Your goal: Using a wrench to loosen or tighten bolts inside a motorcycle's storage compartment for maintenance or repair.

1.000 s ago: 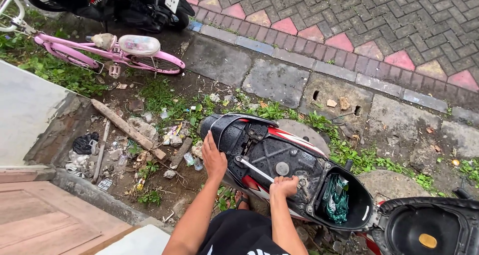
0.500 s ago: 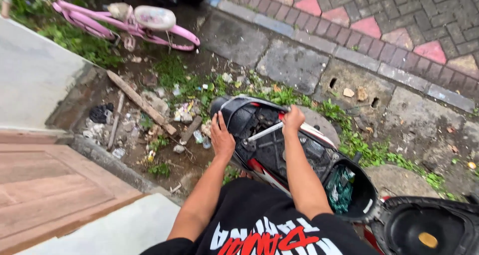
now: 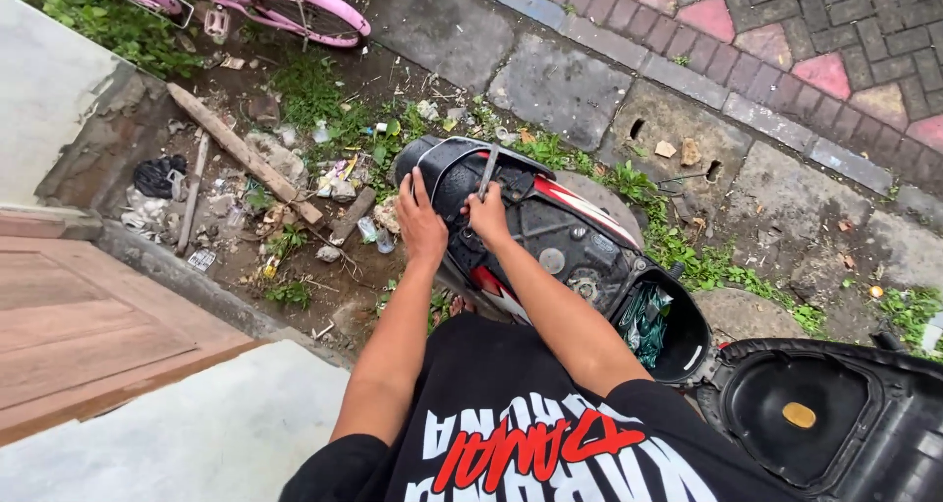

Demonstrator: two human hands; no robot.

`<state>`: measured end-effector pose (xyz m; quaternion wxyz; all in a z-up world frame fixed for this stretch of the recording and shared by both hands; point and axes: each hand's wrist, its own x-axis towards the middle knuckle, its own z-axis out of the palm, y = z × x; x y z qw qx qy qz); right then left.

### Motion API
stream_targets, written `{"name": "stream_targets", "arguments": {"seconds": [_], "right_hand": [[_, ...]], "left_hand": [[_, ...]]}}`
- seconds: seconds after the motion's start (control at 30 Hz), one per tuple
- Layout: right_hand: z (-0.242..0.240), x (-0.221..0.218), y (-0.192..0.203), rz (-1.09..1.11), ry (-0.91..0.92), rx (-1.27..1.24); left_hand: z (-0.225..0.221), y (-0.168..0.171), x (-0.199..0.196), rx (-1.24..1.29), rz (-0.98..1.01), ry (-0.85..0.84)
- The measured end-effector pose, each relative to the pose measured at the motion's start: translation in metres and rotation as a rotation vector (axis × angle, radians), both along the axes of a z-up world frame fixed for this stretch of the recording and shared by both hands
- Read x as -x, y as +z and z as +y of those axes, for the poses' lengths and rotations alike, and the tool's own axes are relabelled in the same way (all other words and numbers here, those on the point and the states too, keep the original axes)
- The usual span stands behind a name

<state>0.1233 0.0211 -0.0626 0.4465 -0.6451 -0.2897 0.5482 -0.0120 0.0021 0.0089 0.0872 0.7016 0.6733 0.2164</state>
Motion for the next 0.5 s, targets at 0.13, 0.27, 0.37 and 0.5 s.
{"name": "stream_targets", "arguments": {"seconds": [0.13, 0.27, 0.37, 0.5], "right_hand": [[-0.009, 0.012, -0.023, -0.018, 0.003, 0.047], [0.009, -0.011, -0.013, 0.363, -0.196, -0.007], [0.010, -0.041, 0.045, 0.637, -0.309, -0.126], [-0.016, -0.080, 0.052, 0.563, -0.270, -0.240]], "left_hand": [[0.000, -0.002, 0.002, 0.062, -0.069, 0.020], [-0.003, -0.003, 0.003, 0.062, -0.047, 0.008], [0.001, -0.009, 0.002, 0.047, -0.058, 0.002], [-0.003, -0.005, 0.003, 0.020, -0.066, -0.014]]}}
